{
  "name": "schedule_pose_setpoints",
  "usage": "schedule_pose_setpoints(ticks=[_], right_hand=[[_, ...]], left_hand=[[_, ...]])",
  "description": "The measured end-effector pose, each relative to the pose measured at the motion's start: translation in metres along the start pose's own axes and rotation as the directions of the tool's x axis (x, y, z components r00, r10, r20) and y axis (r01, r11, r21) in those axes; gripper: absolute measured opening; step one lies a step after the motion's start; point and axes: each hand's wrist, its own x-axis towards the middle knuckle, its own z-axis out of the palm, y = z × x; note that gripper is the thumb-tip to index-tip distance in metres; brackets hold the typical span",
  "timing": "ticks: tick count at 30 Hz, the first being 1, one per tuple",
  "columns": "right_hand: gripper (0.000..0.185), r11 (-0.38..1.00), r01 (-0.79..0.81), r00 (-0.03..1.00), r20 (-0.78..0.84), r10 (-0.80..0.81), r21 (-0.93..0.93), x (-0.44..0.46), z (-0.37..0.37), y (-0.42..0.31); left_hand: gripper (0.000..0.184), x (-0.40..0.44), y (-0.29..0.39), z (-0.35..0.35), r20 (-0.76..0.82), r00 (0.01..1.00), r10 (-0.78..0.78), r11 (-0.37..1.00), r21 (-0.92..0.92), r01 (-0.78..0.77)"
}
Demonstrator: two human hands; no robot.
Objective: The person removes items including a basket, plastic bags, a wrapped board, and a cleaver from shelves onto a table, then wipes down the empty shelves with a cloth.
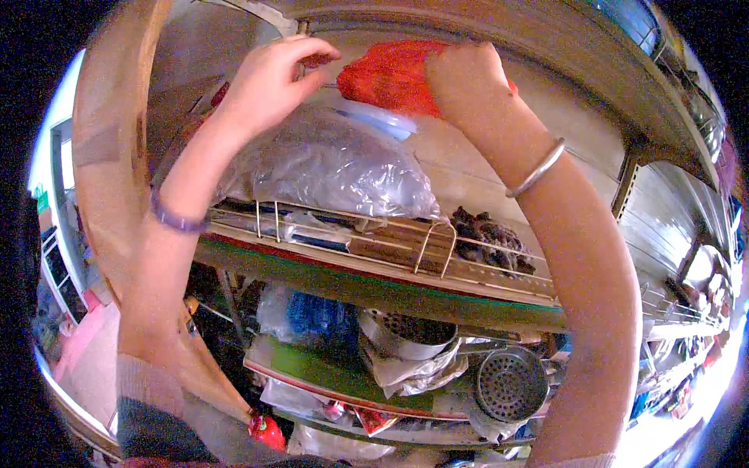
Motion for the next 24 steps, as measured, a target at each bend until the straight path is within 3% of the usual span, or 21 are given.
schedule_pose_setpoints(ticks=[1, 3, 6, 7, 10, 13, 16, 19, 22, 24], right_hand=[[0.038, 0.999, -0.021, 0.995, 0.100, 0.017, 0.034, 0.004, 0.001, 0.002], [0.036, 0.998, 0.018, 0.999, 0.043, -0.020, 0.066, 0.004, 0.016, 0.009], [0.031, 0.996, 0.024, 1.000, 0.011, -0.025, 0.080, 0.002, 0.036, 0.015], [0.030, 0.997, 0.016, 1.000, 0.014, -0.017, 0.081, 0.000, 0.041, 0.017], [0.023, 0.998, -0.001, 1.000, 0.022, -0.001, 0.062, -0.005, 0.059, 0.021], [0.021, 0.991, -0.051, 0.999, 0.007, 0.051, 0.125, -0.015, 0.061, 0.022], [0.021, 0.963, -0.146, 0.988, -0.024, 0.156, 0.227, -0.019, 0.068, 0.032], [0.024, 0.966, -0.202, 0.978, -0.028, 0.209, 0.160, -0.024, 0.062, 0.040], [0.024, 0.961, -0.220, 0.967, -0.090, 0.237, 0.166, -0.036, 0.056, 0.050], [0.025, 0.955, -0.249, 0.961, -0.082, 0.264, 0.162, -0.048, 0.049, 0.057]], left_hand=[[0.026, 0.011, -0.014, 0.010, 0.051, 0.999, 0.011, 0.993, 0.120, -0.017], [0.029, 0.029, -0.026, 0.026, 0.220, 0.975, 0.040, 0.966, 0.240, -0.094], [0.030, 0.038, -0.022, 0.045, 0.482, 0.875, 0.042, 0.973, 0.180, -0.146], [0.030, 0.041, -0.022, 0.054, 0.506, 0.862, 0.009, 0.991, 0.108, -0.074], [0.032, 0.047, -0.021, 0.064, 0.529, 0.840, 0.118, 0.988, 0.024, -0.154], [0.032, 0.045, -0.013, 0.064, 0.645, 0.759, 0.091, 0.984, 0.057, -0.167], [0.032, 0.042, -0.015, 0.072, 0.574, 0.816, 0.070, 0.966, 0.166, -0.200], [0.030, 0.040, -0.012, 0.076, 0.560, 0.820, 0.123, 0.843, 0.377, -0.384], [0.030, 0.038, -0.015, 0.085, 0.487, 0.858, 0.161, 0.769, 0.483, -0.419], [0.032, 0.039, -0.013, 0.081, 0.482, 0.867, 0.128, 0.819, 0.442, -0.366]])
